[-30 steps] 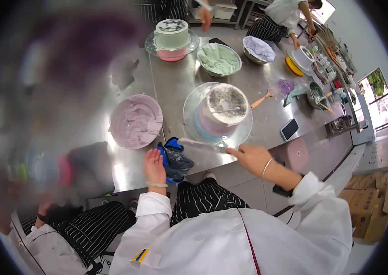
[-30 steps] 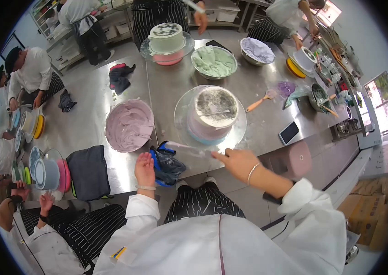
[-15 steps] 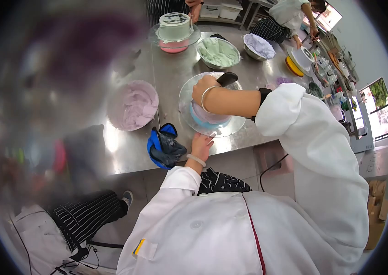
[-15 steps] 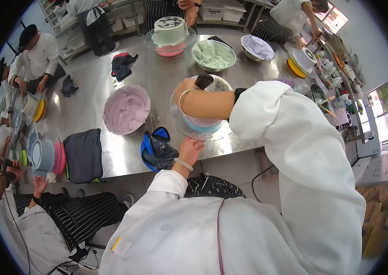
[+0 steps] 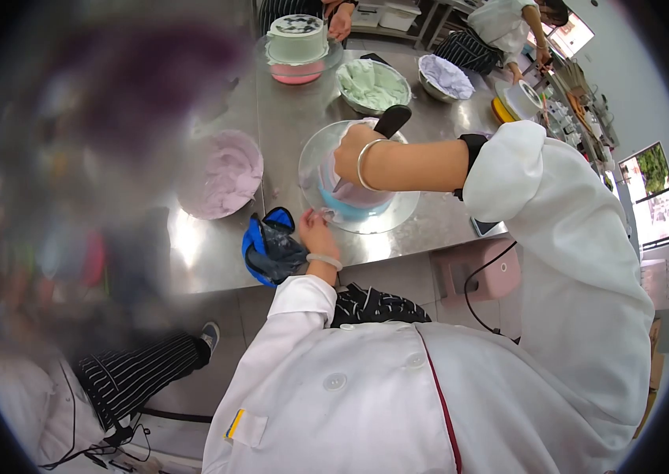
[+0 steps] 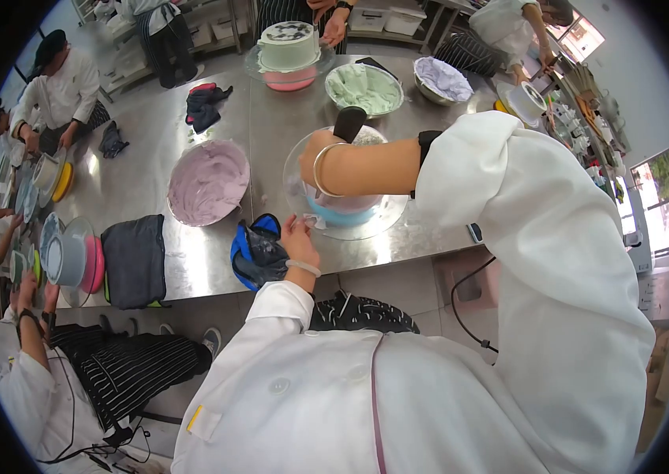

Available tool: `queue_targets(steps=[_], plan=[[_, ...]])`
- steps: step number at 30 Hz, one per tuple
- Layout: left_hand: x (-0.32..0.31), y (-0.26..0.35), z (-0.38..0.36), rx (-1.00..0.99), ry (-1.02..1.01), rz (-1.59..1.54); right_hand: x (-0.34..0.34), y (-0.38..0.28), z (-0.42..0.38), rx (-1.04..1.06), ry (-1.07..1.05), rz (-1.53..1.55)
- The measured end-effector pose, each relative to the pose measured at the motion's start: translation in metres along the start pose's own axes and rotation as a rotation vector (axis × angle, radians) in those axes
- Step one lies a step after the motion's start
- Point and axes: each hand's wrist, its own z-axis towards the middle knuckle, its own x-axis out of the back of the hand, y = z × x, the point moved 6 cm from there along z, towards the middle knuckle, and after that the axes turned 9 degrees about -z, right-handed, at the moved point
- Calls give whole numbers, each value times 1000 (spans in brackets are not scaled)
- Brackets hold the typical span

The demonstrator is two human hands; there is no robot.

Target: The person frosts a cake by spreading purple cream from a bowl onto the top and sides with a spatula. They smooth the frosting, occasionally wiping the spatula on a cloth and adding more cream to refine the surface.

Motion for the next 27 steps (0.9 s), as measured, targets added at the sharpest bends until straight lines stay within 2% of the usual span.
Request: queue_targets(steps=[1,3,4,6,10,14,16,18,20,21,23,24,25,26,27], plan=[[-2,3,-3,3,-1,0,-1,0,-1,34,-9,-7],[-15,-7,-24,498,-42,-283,-13,3,1,92,45,-56],[-19,2,-30,496,-41,-282,-15,1,2,150,104,-109],[-34,9,-44,691,-158,-337,-17,3,3,171,113,-109],[-21,8,-32,657,-175,-327,-31,1,3,220,48,-172],[-12,9,-21,514,-105,-365,-56,1,0,254,-57,-264],[-10,10,-17,449,-96,-409,-65,20,-4,163,-128,-39],[-10,8,-18,512,-158,-446,-69,36,-11,95,-178,37],[-5,8,-16,522,-168,-426,-68,48,-12,138,-64,528],[0,9,-15,542,-176,-402,-65,44,-9,152,-45,517],[10,13,-18,582,-241,-342,-44,35,-5,-24,262,926],[18,17,-20,609,-243,-292,-50,17,13,-130,329,1109],[27,28,-22,592,-238,-292,-57,-10,39,-150,546,1020],[38,43,-26,473,-268,-35,-48,-37,61,-151,511,1129],[48,57,-30,356,-290,221,-42,-67,91,-171,641,1255]])
